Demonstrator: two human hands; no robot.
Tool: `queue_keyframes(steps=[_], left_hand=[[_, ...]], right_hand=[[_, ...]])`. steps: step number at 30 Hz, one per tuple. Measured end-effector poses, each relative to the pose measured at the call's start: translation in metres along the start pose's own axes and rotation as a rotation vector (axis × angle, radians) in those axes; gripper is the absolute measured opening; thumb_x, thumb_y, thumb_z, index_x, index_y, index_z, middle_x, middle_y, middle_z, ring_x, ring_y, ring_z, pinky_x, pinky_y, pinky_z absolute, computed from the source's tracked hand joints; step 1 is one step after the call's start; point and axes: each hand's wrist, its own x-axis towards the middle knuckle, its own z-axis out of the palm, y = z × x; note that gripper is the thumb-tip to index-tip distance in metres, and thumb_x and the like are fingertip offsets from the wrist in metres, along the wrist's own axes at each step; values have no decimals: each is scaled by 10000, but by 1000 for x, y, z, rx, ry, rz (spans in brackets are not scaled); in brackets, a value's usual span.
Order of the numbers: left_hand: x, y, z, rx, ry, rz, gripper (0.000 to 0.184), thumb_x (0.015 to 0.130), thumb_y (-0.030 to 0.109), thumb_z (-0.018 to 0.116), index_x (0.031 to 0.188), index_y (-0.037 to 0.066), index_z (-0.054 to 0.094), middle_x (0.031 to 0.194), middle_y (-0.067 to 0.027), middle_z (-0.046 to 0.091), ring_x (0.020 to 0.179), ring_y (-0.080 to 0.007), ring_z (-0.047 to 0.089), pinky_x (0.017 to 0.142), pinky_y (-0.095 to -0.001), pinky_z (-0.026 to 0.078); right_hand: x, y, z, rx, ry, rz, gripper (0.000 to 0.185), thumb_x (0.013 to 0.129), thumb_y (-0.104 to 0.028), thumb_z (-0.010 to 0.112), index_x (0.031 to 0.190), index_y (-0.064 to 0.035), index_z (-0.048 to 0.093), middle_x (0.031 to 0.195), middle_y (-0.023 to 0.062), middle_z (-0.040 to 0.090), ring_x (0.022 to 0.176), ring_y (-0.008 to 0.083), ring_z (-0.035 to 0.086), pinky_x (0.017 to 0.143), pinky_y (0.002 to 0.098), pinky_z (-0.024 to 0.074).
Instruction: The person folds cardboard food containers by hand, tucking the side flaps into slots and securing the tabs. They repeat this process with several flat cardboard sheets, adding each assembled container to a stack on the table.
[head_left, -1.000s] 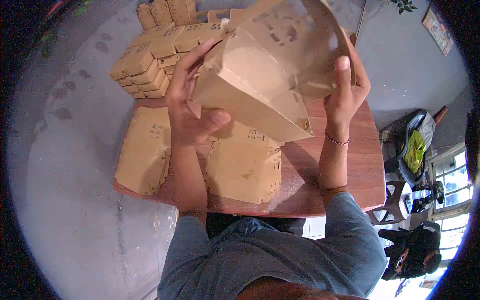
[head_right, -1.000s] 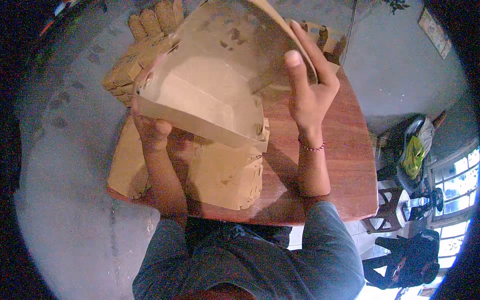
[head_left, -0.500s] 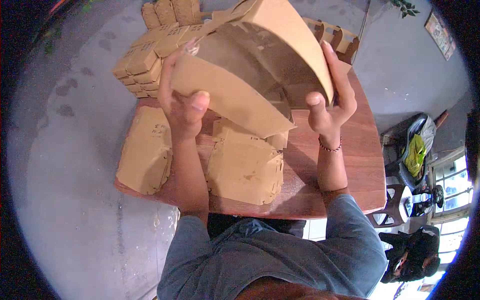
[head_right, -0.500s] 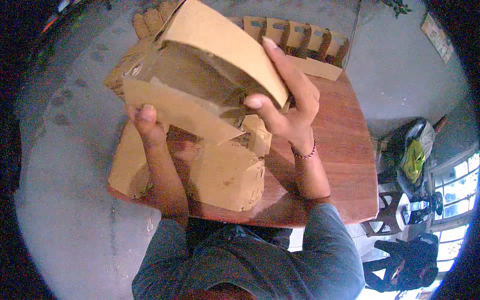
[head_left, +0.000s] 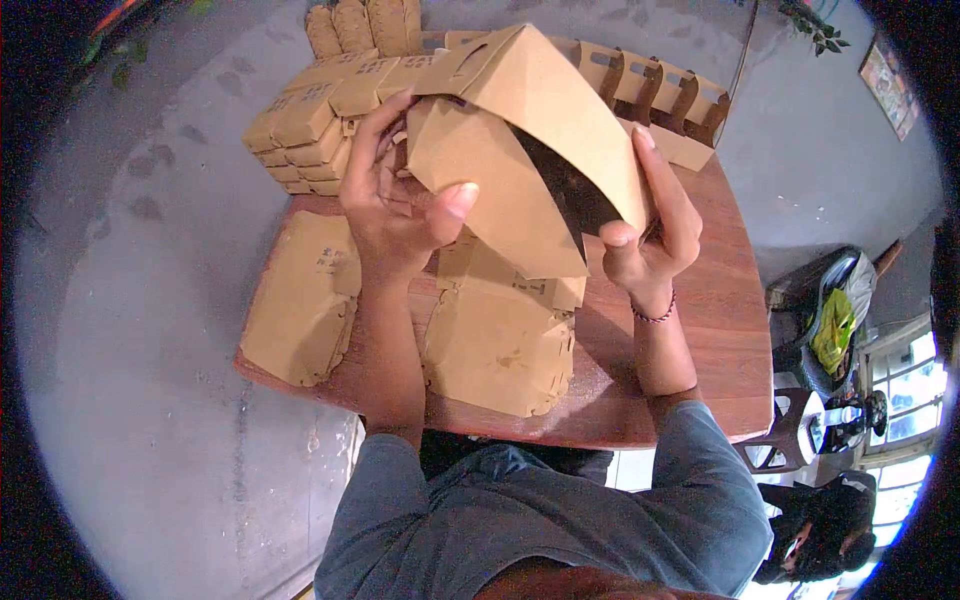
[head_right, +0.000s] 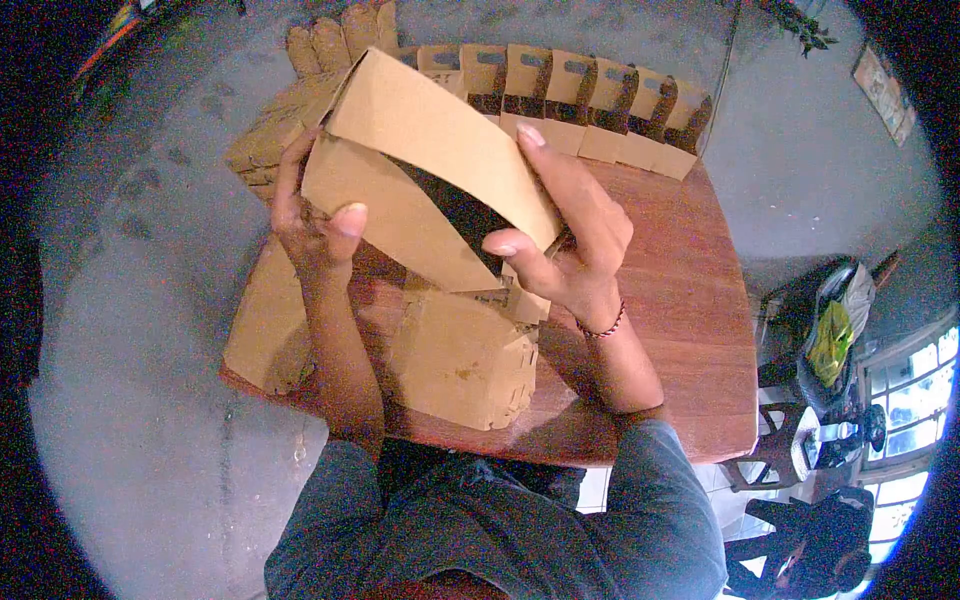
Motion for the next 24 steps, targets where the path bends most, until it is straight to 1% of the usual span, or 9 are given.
queue_keyframes(steps=[2,6,13,16,18,19,21,22,24], left_hand=[[-1,2,1,4,27,-18,744,688,120,745,1312,-74,388,1189,-184,547,1083,-231,570,935,-341,480],[-4,6,9,25,135,-76,700,724,105,721,1307,-89,385,1203,-182,543,1083,-221,568,929,-333,481],[-5,7,15,114,250,-108,677,758,126,718,1305,-99,390,1205,-176,542,1075,-206,568,923,-335,484],[-5,13,17,156,245,-137,674,759,118,717,1307,-101,392,1196,-173,542,1061,-193,568,909,-319,487],[-6,18,23,129,311,-153,661,773,111,717,1307,-105,392,1188,-169,539,1021,-181,565,865,-299,500],[-6,16,21,131,312,-153,661,773,111,717,1307,-105,392,1188,-169,539,1021,-181,565,865,-299,500],[-5,11,18,138,279,-100,663,791,119,727,1311,-108,384,1182,-167,536,987,-179,558,822,-287,510],[-4,11,19,139,280,-101,663,791,119,727,1311,-108,384,1182,-167,536,987,-179,558,822,-287,510],[-3,10,24,159,289,-92,674,809,157,748,1311,-108,384,1169,-167,541,949,-176,556,799,-285,514]], right_hand=[[-1,1,1,-19,-7,-62,661,794,-434,730,1191,74,582,1086,229,654,915,299,679,798,358,538],[0,0,3,-20,-31,-69,656,793,-430,733,1191,69,585,1028,219,667,888,294,685,757,346,549],[-5,2,11,16,-29,-81,673,779,-438,736,1201,64,584,1035,219,671,860,291,697,728,335,559],[-7,-1,14,43,-56,-56,680,756,-419,761,1197,67,582,1051,220,668,878,296,696,743,344,565],[-8,-1,17,29,-66,-115,720,698,-398,811,1194,69,580,1058,217,666,893,299,693,758,357,570],[-9,-1,18,31,-66,-115,720,698,-398,811,1194,69,580,1058,217,666,893,299,693,758,357,570],[-12,-2,19,3,-130,-87,790,731,-481,776,1190,123,555,1107,252,641,989,320,667,852,372,536],[-12,-3,19,4,-131,-87,790,731,-481,776,1190,123,555,1107,252,641,989,320,667,852,372,536],[-11,-7,21,-18,-154,-65,896,633,-471,839,1243,100,515,1150,231,629,1019,312,657,849,377,542]])
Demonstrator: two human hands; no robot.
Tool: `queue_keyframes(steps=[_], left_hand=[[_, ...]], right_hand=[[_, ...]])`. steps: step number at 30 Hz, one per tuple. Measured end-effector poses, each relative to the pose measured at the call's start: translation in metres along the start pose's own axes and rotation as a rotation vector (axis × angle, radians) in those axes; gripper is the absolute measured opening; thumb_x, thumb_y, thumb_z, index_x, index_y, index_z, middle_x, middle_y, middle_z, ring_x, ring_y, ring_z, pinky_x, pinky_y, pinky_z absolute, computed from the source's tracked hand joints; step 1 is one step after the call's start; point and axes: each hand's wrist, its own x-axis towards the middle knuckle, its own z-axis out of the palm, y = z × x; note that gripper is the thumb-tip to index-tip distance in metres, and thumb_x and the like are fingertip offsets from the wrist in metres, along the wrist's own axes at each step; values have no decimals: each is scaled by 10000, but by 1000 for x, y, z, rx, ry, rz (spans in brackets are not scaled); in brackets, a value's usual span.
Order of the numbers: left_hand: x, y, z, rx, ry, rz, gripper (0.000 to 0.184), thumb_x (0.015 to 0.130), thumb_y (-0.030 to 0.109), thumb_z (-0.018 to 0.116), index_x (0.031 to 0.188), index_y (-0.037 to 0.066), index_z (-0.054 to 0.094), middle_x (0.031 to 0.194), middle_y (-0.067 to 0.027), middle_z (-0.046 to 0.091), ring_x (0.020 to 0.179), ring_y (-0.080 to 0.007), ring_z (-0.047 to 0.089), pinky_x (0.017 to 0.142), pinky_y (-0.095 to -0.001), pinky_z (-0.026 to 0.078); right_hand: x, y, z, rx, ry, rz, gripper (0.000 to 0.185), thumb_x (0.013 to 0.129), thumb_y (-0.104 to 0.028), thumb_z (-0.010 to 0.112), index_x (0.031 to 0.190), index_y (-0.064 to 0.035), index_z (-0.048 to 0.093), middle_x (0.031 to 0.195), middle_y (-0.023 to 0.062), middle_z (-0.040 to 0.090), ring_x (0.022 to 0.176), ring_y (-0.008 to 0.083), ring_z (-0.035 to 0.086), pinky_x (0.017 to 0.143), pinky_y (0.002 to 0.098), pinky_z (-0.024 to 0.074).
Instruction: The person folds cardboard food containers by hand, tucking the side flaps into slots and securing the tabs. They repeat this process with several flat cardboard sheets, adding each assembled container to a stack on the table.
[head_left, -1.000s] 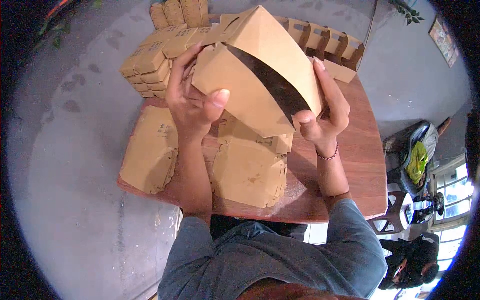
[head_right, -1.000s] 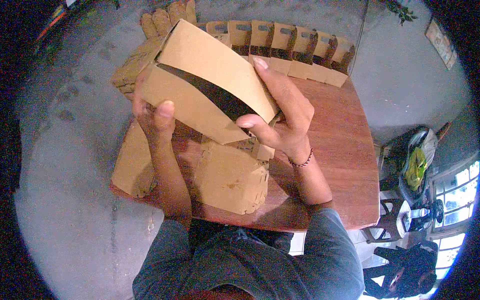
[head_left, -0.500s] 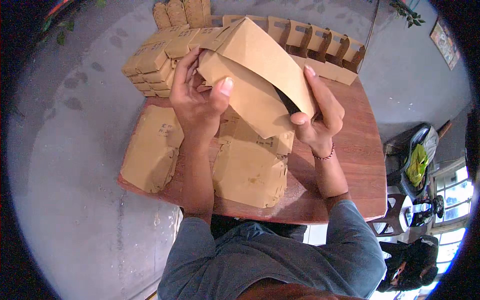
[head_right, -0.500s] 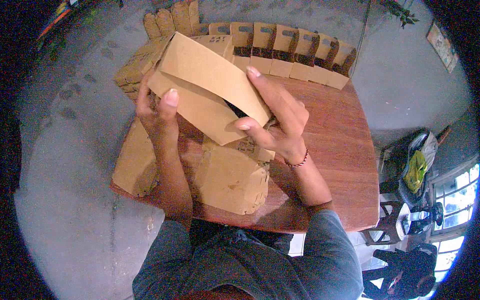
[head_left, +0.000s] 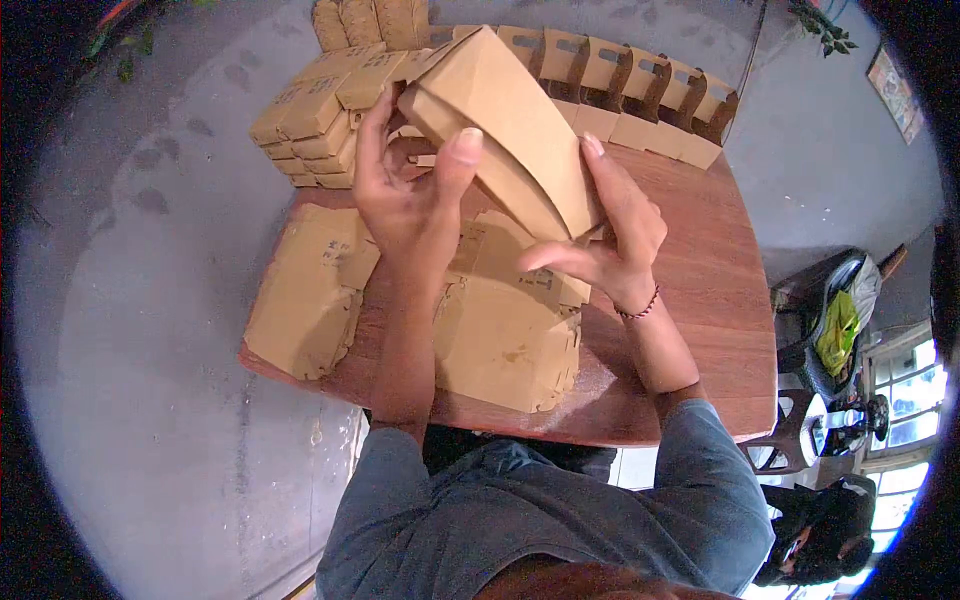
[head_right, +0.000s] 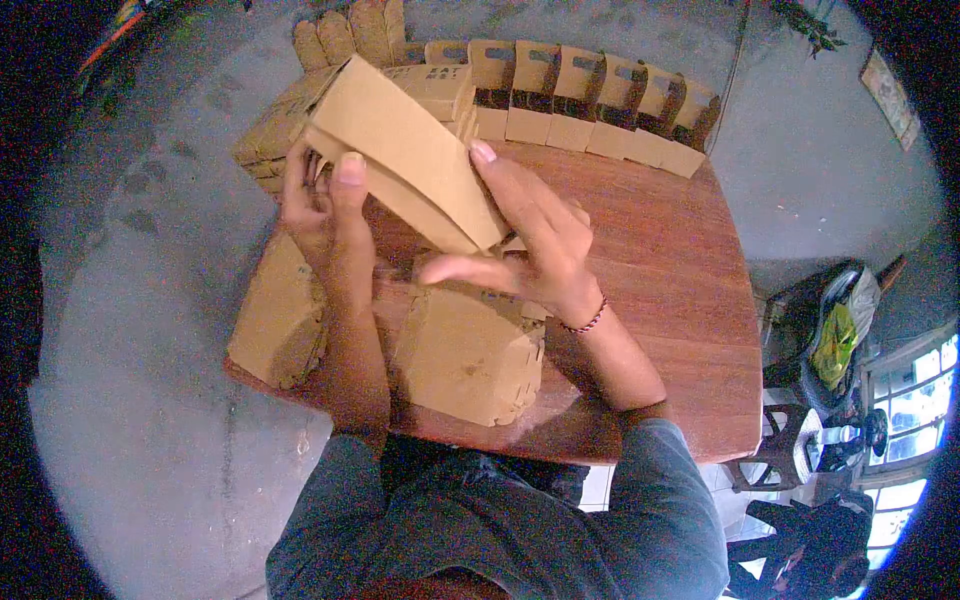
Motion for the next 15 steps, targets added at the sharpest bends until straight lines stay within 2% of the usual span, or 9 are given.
queue_keyframes(steps=[4,7,8,10,11,12,13,14,15], left_hand=[[-3,-11,4,-38,-38,35,670,845,186,728,1329,-107,370,1178,-174,541,961,-177,566,806,-284,510],[-2,-17,5,124,-172,-80,657,940,258,604,1396,-87,280,1200,-161,548,1054,-196,559,849,-303,495],[-4,-17,6,124,-168,-81,657,940,258,604,1396,-87,280,1200,-161,548,1054,-196,559,849,-303,495],[-10,-16,13,-349,-230,-214,618,948,271,589,1384,-66,309,1138,-147,581,1042,-196,571,879,-315,480],[-12,-20,15,-346,-213,-208,546,938,277,606,1319,-49,390,1081,-125,602,997,-181,586,886,-318,468],[-8,-22,14,-345,-210,-208,546,938,277,606,1319,-49,390,1081,-125,602,997,-181,586,886,-318,468],[-3,-25,12,-240,-224,-127,505,931,261,614,1282,-43,417,1069,-112,606,980,-170,587,870,-311,472],[0,-26,11,-133,-240,-46,464,924,246,621,1245,-38,443,1058,-100,610,963,-159,589,855,-304,477],[0,-25,11,-198,-179,-128,381,909,212,624,1174,-28,492,1052,-86,618,930,-139,589,833,-293,479]], right_hand=[[1,-4,8,-21,17,30,916,609,-398,881,1275,85,479,1174,207,623,1032,308,651,846,378,548],[-1,4,14,-90,58,75,824,648,-301,876,1285,42,482,1151,197,633,1012,319,657,837,370,553],[-2,7,14,-67,33,126,732,676,-252,842,1279,-6,508,1165,186,620,999,337,652,834,383,555],[-3,11,17,-42,3,175,648,704,-204,807,1274,-54,535,1180,175,608,985,355,646,830,396,557],[-3,13,20,-76,-28,95,637,717,-194,789,1285,-69,528,1219,176,584,1031,366,621,879,421,532],[-3,14,23,-110,-56,16,628,730,-184,771,1296,-84,520,1258,176,560,1076,377,595,927,447,506],[-2,12,27,-76,-93,-8,569,779,-191,732,1293,-76,515,1299,191,530,1188,383,526,1028,494,412],[-2,8,29,-73,-94,-6,569,779,-191,732,1293,-76,515,1299,191,530,1188,383,526,1028,494,412],[1,-1,28,-47,-161,-32,549,792,-201,722,1286,-71,519,1303,192,527,1212,387,507,1046,499,388]])
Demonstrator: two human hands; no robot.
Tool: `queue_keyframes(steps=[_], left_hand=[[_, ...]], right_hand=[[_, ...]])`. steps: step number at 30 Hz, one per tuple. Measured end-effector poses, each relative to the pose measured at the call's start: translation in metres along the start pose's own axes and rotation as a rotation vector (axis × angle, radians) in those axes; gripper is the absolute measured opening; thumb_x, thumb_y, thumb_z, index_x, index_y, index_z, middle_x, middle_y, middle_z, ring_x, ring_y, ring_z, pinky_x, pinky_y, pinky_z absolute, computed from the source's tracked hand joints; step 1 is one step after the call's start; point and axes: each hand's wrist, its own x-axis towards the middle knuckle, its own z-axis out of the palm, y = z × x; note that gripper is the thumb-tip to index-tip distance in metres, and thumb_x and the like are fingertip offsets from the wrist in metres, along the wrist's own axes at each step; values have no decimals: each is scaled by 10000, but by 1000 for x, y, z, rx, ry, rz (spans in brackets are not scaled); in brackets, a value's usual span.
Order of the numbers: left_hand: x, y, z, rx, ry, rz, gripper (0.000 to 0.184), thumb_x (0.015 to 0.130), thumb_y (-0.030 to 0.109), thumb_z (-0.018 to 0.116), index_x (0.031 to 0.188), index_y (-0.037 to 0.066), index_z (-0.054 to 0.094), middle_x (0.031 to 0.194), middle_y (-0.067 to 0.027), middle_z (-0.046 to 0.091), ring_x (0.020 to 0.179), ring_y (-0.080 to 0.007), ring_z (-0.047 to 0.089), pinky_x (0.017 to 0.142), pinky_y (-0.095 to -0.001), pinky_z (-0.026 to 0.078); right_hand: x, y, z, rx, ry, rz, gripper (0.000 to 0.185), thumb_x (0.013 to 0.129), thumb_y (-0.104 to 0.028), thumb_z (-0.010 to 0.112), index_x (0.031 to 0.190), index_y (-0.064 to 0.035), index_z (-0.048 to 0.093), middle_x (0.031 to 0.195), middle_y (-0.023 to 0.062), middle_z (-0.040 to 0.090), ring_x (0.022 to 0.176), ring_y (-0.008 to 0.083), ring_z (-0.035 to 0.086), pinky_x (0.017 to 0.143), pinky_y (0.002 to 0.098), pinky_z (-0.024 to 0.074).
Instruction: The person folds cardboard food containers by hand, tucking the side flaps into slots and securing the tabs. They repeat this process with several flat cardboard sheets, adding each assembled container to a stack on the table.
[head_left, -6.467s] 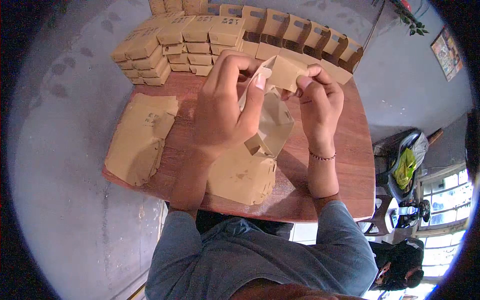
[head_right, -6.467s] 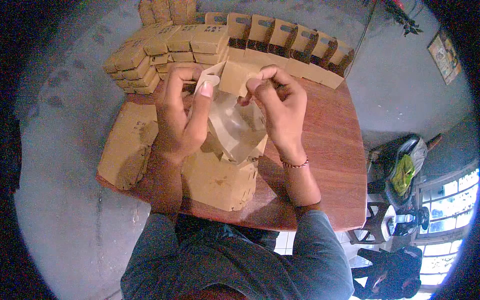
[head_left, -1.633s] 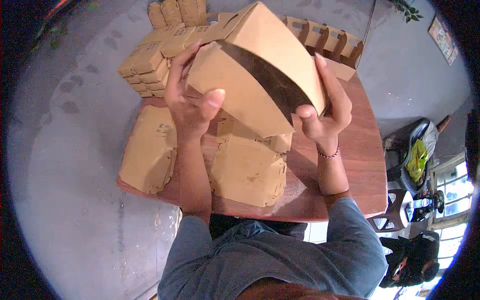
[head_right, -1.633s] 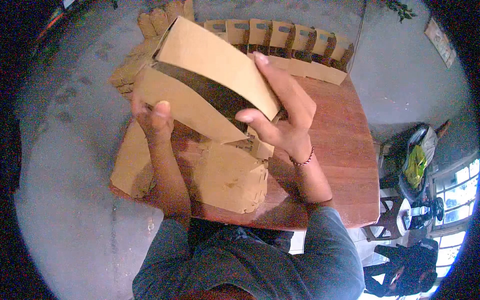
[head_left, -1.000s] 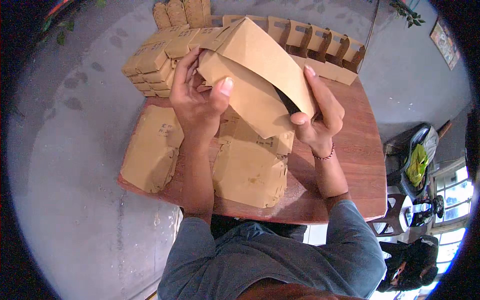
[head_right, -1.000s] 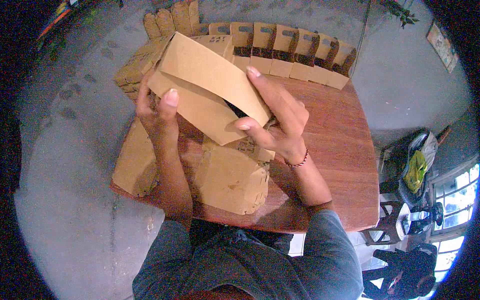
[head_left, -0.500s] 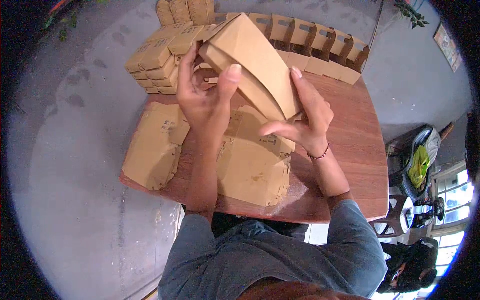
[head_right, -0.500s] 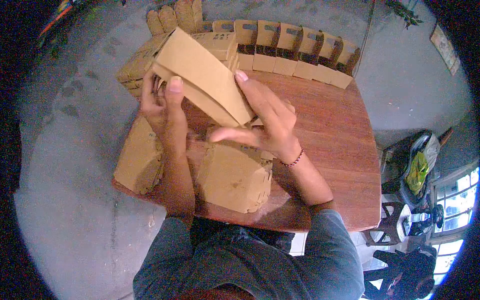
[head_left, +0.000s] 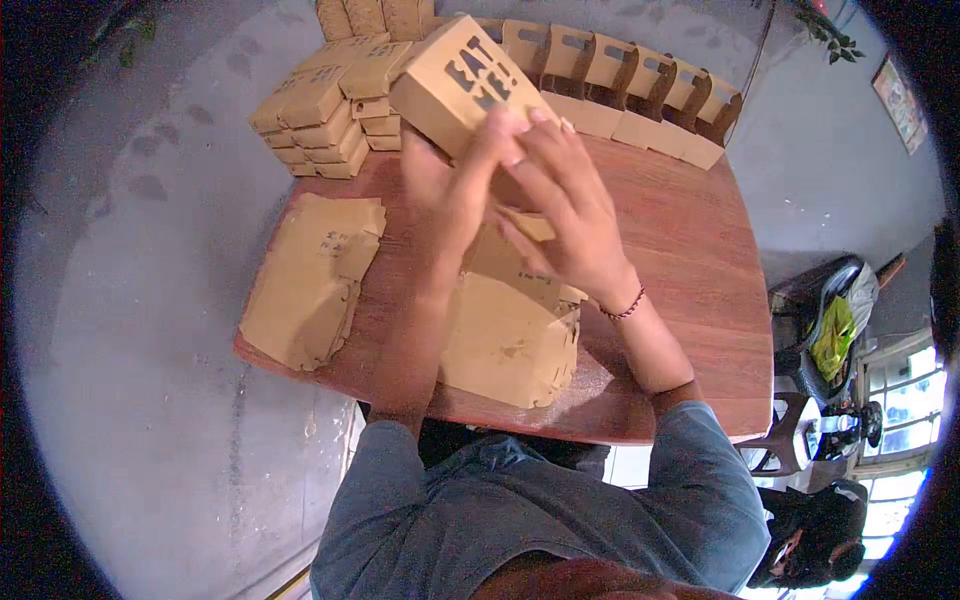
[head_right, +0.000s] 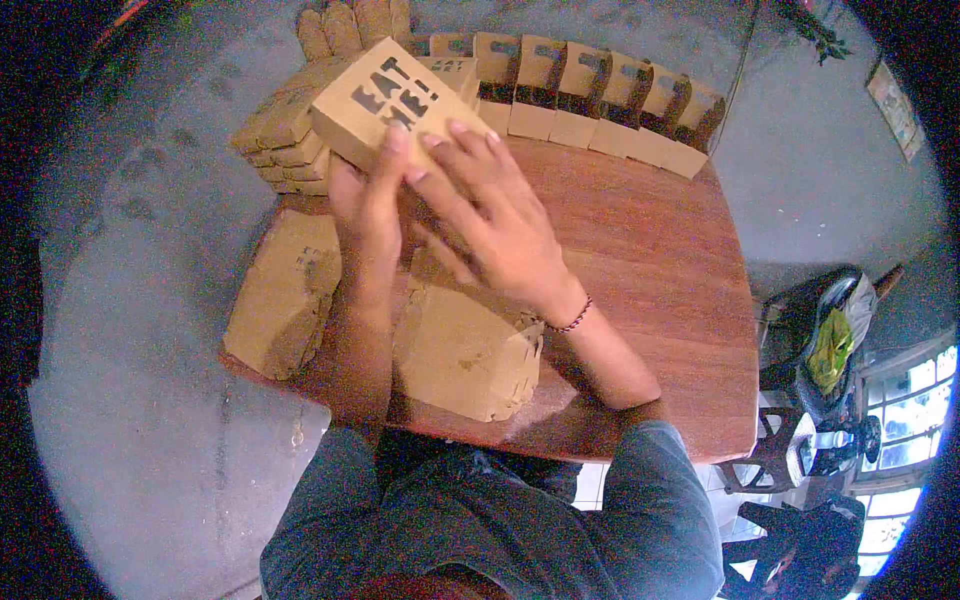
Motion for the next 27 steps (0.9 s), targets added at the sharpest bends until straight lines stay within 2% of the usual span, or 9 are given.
queue_keyframes(steps=[3,7,10,17,18,19,20,22,27], left_hand=[[10,3,-15,-50,116,-178,332,904,179,608,1150,-25,518,1041,-87,623,922,-133,594,819,-276,477],[8,14,-21,-23,-35,-213,487,870,305,633,1184,-46,511,1065,-106,616,950,-165,591,852,-297,465],[5,24,-17,55,-178,-282,546,857,332,636,1213,-58,499,1107,-130,610,996,-173,581,881,-308,454],[8,11,-32,144,-366,-306,877,864,530,625,1372,-97,283,1343,-217,463,1231,-262,470,1027,-362,379],[7,8,-39,325,-229,-255,805,900,452,605,1414,-61,256,1389,-216,430,1262,-270,454,1054,-358,351],[7,9,-45,504,-90,-202,745,936,374,585,1456,-24,230,1434,-215,398,1294,-277,437,1080,-353,323],[8,15,-56,470,-110,-241,989,844,500,664,1467,-53,129,1486,-277,268,1353,-343,353,1087,-404,316],[8,35,-61,472,-93,-224,964,837,483,679,1464,-39,165,1483,-265,285,1344,-340,367,1079,-410,328],[-3,71,-70,502,-63,-123,889,814,425,719,1441,-19,270,1449,-242,363,1296,-339,431,1052,-431,359]], right_hand=[[-1,-1,-6,117,-127,15,528,818,-192,695,1291,-48,508,1339,210,495,1299,385,426,1103,508,294],[-3,12,-8,341,155,287,542,876,-224,623,1328,19,448,1364,234,465,1304,348,420,1089,439,311],[3,10,-16,592,-26,795,608,990,-431,347,1359,50,395,1328,240,492,1268,302,446,1068,375,317],[-11,52,0,585,62,799,554,970,-367,374,1343,42,385,1294,253,510,1222,323,473,1070,382,296],[-16,68,1,519,59,829,566,949,-356,389,1364,27,344,1268,242,527,1168,303,524,959,400,432],[-16,78,0,516,54,827,566,949,-356,389,1364,27,344,1268,242,527,1168,303,524,959,400,432],[-16,86,-1,491,-25,1002,575,946,-360,390,1375,18,324,1248,238,540,1120,294,557,845,396,492],[-37,126,9,468,-118,1209,551,936,-353,436,1359,-9,354,1142,214,601,926,263,649,543,353,563],[-105,179,73,513,-262,1347,521,910,-312,491,1315,10,425,1067,193,615,796,261,668,565,357,593]])
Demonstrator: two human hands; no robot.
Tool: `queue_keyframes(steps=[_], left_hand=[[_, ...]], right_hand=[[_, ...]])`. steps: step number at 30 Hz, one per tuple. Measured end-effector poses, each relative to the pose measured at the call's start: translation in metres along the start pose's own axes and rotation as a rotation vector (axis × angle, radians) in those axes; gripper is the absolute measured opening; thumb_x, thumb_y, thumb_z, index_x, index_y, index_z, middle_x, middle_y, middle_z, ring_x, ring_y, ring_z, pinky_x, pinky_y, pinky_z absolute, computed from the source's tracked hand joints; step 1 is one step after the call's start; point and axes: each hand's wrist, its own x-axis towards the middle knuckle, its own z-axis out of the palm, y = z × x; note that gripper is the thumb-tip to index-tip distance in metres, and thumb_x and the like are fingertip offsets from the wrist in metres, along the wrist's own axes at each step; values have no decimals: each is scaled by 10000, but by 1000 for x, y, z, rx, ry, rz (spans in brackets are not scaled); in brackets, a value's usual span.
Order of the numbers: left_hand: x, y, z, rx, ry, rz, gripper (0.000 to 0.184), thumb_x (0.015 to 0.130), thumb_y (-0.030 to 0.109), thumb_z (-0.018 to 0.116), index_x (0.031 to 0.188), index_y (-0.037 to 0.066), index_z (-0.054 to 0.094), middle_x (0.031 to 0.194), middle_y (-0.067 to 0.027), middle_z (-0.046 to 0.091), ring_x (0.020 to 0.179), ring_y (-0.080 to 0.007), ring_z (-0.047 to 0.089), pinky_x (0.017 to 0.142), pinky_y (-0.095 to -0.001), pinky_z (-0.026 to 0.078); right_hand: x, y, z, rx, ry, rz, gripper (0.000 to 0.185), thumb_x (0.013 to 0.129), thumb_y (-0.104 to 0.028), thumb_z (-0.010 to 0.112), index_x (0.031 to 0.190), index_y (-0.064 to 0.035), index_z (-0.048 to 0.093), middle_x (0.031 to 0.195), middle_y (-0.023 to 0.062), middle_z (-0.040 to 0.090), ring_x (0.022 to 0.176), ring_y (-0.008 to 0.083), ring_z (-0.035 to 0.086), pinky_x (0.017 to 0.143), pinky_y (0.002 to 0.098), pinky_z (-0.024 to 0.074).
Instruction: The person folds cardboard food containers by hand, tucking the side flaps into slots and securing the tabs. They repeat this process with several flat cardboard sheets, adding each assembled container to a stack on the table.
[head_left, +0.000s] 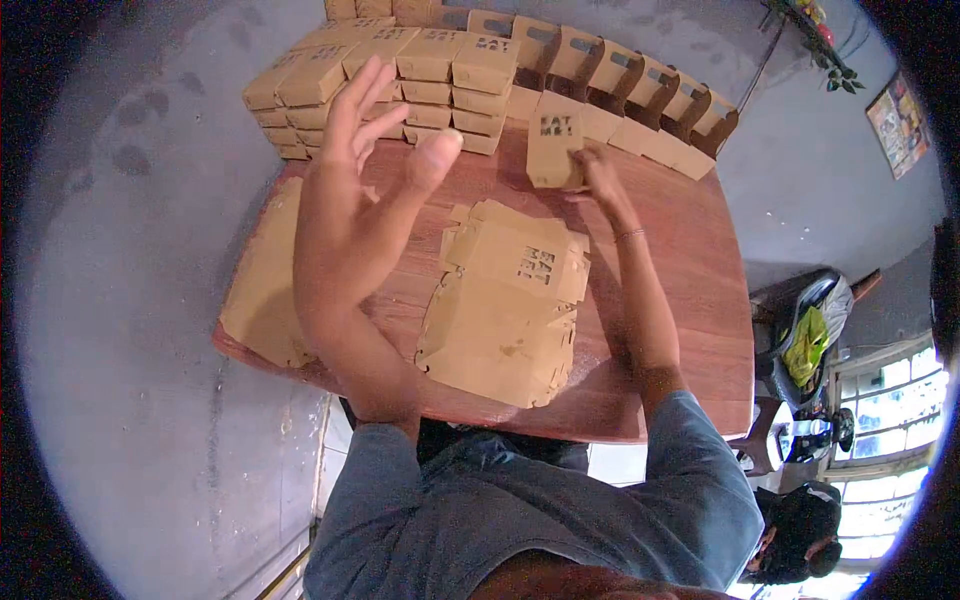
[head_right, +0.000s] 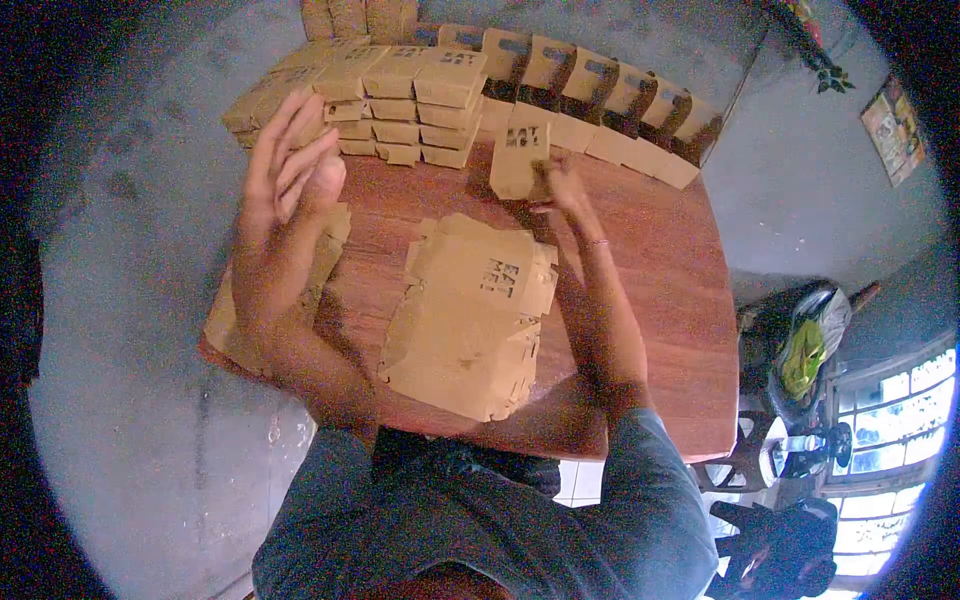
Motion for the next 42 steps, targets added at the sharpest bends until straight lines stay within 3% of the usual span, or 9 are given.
queue_keyframes(steps=[12,17,20,26,29,33,35,38,42], left_hand=[[-10,8,-21,130,-111,200,735,866,217,653,1449,9,257,1440,-201,368,1236,-328,472,1048,-441,349],[-10,8,-25,191,-111,179,740,861,186,661,1447,0,249,1436,-201,368,1228,-341,477,1044,-441,355],[-9,3,-24,199,-114,210,745,864,204,666,1444,-6,249,1438,-207,360,1228,-341,478,1039,-440,362],[-14,10,-22,204,-107,183,752,855,226,683,1437,-4,266,1443,-229,348,1229,-354,474,1033,-441,369],[-18,13,-21,207,-112,198,750,854,239,680,1430,-17,274,1449,-220,346,1242,-351,457,1048,-437,357],[-21,9,-25,120,-155,216,751,855,391,675,1434,61,328,1458,-268,293,1270,-410,413,1030,-501,372],[-15,1,-32,208,-250,538,755,818,505,639,1420,140,368,1449,-315,244,1267,-478,375,990,-559,383],[-3,-10,-38,334,-363,1026,779,761,677,586,1399,259,428,1436,-386,170,1262,-580,319,929,-646,400],[-1,-7,-32,272,-405,1065,777,797,559,667,1420,181,396,1442,-324,261,1273,-497,377,979,-580,399]], right_hand=[[103,39,59,-272,71,101,390,907,-321,533,1144,-17,596,969,262,652,731,363,685,554,453,573],[130,65,58,-617,221,-86,500,900,-457,491,1050,-7,649,940,270,665,889,427,644,760,499,521],[107,43,54,-659,161,-158,525,918,-458,451,946,28,650,731,179,678,598,265,685,569,378,558],[121,42,53,-820,159,-61,685,904,-604,389,897,18,678,632,154,662,647,285,688,721,417,542],[108,24,50,-846,124,24,633,905,-573,384,1067,-22,652,1068,246,647,969,418,632,857,494,484],[69,9,40,-974,355,-69,656,911,-570,404,1110,22,607,999,276,651,960,348,649,844,442,501],[46,16,22,-1172,169,-594,561,898,-447,511,1195,27,544,1138,277,602,1086,376,589,896,459,475],[-57,-23,25,-763,44,-589,353,917,-290,524,1127,-17,601,1144,213,612,1118,353,571,979,440,441],[-185,-52,51,-643,-474,-658,439,852,-306,657,1171,-10,603,1189,197,597,1122,340,564,969,436,448]])
